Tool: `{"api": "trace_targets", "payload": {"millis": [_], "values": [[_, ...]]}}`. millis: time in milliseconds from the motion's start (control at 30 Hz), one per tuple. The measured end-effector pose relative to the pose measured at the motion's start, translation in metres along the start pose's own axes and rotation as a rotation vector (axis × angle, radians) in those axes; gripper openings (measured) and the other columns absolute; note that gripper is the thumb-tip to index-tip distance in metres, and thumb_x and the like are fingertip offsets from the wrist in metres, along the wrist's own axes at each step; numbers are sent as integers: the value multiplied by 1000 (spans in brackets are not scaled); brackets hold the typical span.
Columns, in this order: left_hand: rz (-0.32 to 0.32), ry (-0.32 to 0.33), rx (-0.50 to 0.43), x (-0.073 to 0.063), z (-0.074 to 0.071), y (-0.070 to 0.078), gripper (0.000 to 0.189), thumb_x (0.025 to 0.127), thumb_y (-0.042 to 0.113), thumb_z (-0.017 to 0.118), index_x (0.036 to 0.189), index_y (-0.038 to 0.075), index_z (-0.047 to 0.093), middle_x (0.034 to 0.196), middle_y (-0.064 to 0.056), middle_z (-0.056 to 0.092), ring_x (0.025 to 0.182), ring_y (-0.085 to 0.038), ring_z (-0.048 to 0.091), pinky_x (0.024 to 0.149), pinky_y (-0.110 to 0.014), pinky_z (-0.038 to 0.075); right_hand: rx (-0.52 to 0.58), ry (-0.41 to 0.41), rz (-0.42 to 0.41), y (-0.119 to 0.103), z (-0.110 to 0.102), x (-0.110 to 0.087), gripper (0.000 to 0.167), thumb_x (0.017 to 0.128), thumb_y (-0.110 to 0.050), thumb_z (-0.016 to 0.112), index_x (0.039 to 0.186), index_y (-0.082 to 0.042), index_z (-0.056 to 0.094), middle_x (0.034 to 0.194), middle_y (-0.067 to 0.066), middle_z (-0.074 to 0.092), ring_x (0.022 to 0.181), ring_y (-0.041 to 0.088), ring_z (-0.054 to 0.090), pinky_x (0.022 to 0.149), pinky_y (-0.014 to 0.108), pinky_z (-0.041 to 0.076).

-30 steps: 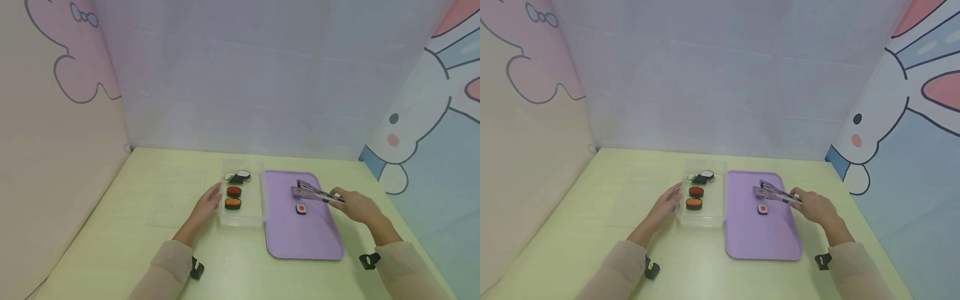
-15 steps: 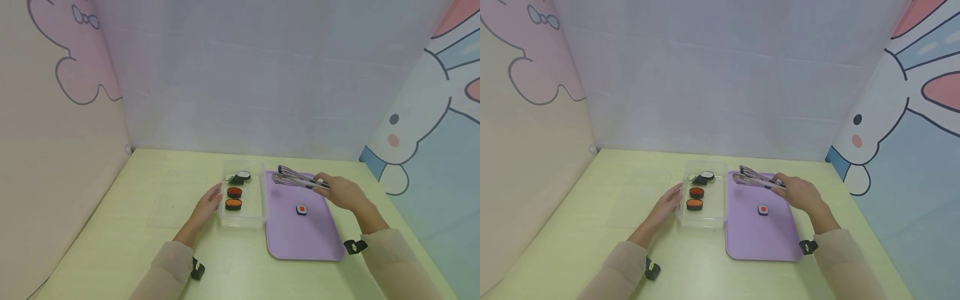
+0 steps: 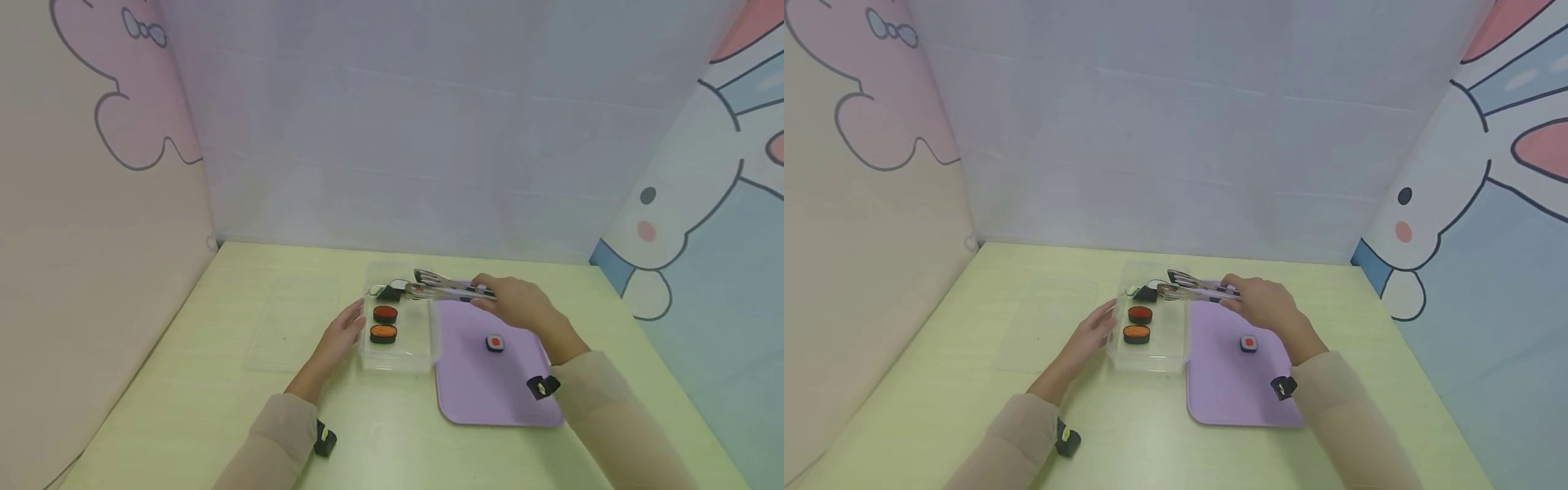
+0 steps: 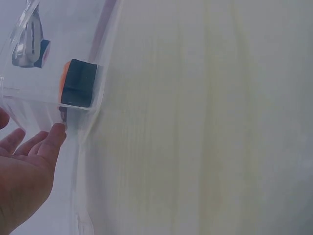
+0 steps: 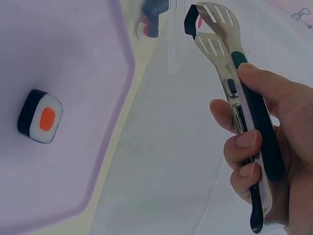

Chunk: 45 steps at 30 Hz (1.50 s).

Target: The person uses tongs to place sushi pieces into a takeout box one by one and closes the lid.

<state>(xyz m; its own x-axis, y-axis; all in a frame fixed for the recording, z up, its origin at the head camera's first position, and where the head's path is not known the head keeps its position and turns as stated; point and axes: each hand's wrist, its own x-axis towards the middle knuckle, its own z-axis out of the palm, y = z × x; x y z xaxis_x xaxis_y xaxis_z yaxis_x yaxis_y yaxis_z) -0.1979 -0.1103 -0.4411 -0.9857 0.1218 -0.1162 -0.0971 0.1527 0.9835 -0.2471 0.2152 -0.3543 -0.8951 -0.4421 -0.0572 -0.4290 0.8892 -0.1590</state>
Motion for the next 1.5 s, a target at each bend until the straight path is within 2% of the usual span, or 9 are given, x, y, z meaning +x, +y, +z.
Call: {"api": "trace_targets", "payload": {"millis": [133, 233, 600, 833, 967, 1133, 1367, 1500], "values": [[5, 24, -7, 15, 1, -24, 49, 104, 18, 47, 151, 7, 35, 151, -20, 36, 136, -36, 36, 105, -50, 39, -31, -40, -2, -8, 5, 10, 35, 97, -34, 61, 126, -15, 57, 86, 3, 67, 67, 18, 58, 51, 37, 46], [14, 31, -11, 26, 2, -42, 49, 104, 19, 47, 151, 11, 36, 151, -17, 36, 136, -34, 37, 105, -50, 39, -42, -78, 28, -14, 8, 15, 34, 97, -34, 61, 126, -16, 57, 81, 0, 64, 62, 17, 53, 49, 33, 42], [-4, 32, -2, 27, 1, -41, 49, 105, 20, 47, 152, 12, 35, 153, -17, 34, 137, -34, 35, 105, -50, 38, -55, -85, 64, -25, 13, 20, 33, 96, -33, 63, 124, -17, 58, 85, 1, 65, 64, 17, 53, 50, 32, 42], [12, 17, -24, 26, 1, -41, 51, 105, 19, 45, 153, 9, 31, 154, -18, 31, 138, -35, 33, 106, -52, 37, -38, -95, 80, -29, 4, 17, 33, 96, -31, 64, 123, -14, 58, 84, 1, 63, 64, 18, 52, 51, 33, 43], [11, 25, -15, 26, 1, -40, 50, 105, 19, 46, 152, 10, 34, 152, -17, 34, 136, -35, 36, 105, -50, 39, -26, -92, 90, -25, -4, 9, 34, 96, -31, 63, 125, -13, 58, 91, 6, 67, 70, 20, 59, 53, 36, 47], [8, 39, -4, 25, 4, -41, 49, 104, 19, 47, 151, 12, 36, 151, -17, 37, 135, -35, 39, 104, -50, 40, 10, -75, 120, -7, -10, -7, 39, 98, -34, 60, 129, -12, 55, 90, 8, 68, 70, 22, 62, 53, 40, 49], [-7, 41, 7, 26, 4, -41, 49, 104, 22, 47, 151, 15, 37, 152, -15, 37, 135, -33, 38, 104, -49, 41, 19, -75, 169, 24, -14, -44, 46, 97, -36, 60, 131, -6, 52, 93, 11, 68, 75, 26, 64, 60, 46, 52], [-15, 50, 25, 26, 2, -42, 49, 104, 24, 48, 151, 17, 38, 152, -14, 37, 136, -32, 38, 103, -48, 41, 36, -92, 171, 39, -13, -65, 43, 97, -36, 60, 126, -5, 54, 83, 5, 64, 67, 21, 58, 55, 40, 47]]}}
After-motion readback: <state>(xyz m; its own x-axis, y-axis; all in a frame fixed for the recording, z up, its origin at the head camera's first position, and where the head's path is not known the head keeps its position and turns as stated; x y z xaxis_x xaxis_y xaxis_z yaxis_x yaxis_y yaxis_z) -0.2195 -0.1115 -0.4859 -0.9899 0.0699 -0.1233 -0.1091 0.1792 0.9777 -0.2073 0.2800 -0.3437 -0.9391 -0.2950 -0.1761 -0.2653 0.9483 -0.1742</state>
